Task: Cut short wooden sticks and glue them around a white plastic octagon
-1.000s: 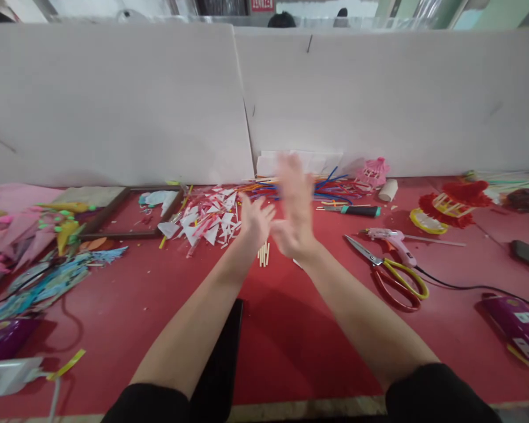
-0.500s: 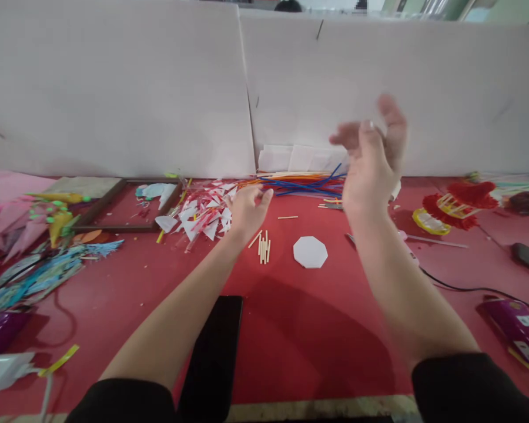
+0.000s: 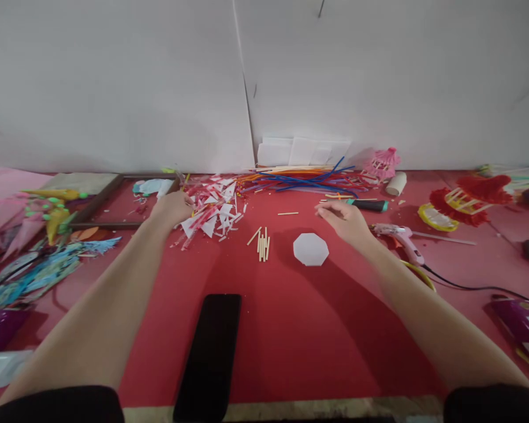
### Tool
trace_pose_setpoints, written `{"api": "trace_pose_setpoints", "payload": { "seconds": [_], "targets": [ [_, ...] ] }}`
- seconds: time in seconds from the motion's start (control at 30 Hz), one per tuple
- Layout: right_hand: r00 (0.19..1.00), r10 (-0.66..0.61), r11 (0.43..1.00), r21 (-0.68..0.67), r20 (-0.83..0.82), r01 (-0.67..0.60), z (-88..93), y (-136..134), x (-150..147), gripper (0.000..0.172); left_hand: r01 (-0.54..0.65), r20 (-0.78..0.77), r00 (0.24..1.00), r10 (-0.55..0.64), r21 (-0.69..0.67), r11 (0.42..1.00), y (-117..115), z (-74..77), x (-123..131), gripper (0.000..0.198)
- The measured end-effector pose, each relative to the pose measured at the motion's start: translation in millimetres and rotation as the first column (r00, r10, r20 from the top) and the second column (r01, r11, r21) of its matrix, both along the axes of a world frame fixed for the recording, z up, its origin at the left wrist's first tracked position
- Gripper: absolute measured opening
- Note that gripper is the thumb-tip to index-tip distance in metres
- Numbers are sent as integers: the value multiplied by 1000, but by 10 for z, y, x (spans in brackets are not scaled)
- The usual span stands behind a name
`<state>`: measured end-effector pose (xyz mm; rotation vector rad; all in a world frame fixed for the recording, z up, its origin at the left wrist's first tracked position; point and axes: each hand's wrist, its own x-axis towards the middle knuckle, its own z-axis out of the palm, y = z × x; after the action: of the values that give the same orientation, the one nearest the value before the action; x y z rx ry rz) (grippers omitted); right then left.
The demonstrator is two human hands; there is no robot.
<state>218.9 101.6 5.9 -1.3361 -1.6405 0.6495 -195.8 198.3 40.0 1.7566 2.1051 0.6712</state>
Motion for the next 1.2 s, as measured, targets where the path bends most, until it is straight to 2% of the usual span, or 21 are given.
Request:
{"api": "trace_pose_setpoints", "payload": {
  "seconds": [0.13,0.23,0.37,0.43,0.5,0.6,0.67,0.77,0.87,0.93,1.0,1.07,1.2],
  "targets": [
    [999,36,999,-9,30,-36,-13,-13,-52,28,29,-37,999,-31,-67,997,58,-159,30,36],
    [994,27,1000,-9,101,-26,10,-27,-35,30,45,-50,998,-48,-57,997,55,-195,91,36],
    [949,-100,994,-13,299,109,50,85,201,29,70,-77,995,-68,30,997,-51,-72,177,37],
    [882,-175,978,-24,437,205,70,238,381,27,90,-105,991,-79,101,991,-121,38,280,32],
    [797,-169,965,-65,580,253,92,440,544,26,127,-130,986,-106,162,979,-198,149,463,24],
    [666,-50,961,-146,744,235,124,767,683,35,271,-171,955,-245,157,950,-375,243,898,19],
    [581,53,960,-202,812,195,141,961,702,35,402,-189,906,-379,101,910,-565,219,1253,22],
    [459,200,947,-291,866,135,153,1183,669,35,596,-204,786,-584,-3,803,-928,53,1753,38],
    [356,330,927,-371,874,52,150,1323,595,35,707,-205,678,-706,-82,703,-1246,-172,2079,64],
    [297,392,912,-410,870,-3,150,1378,527,36,736,-205,642,-739,-107,669,-1362,-294,2182,84],
    [251,435,897,-439,865,-45,161,1411,447,36,745,-209,626,-752,-125,655,-1397,-369,2217,93],
    [217,467,884,-462,857,-77,190,1428,371,36,746,-214,621,-754,-132,652,-1381,-398,2215,92],
    [172,493,870,-487,853,-82,288,1426,324,37,751,-220,616,-756,-126,648,-1341,-378,2178,76]
  ]
}}
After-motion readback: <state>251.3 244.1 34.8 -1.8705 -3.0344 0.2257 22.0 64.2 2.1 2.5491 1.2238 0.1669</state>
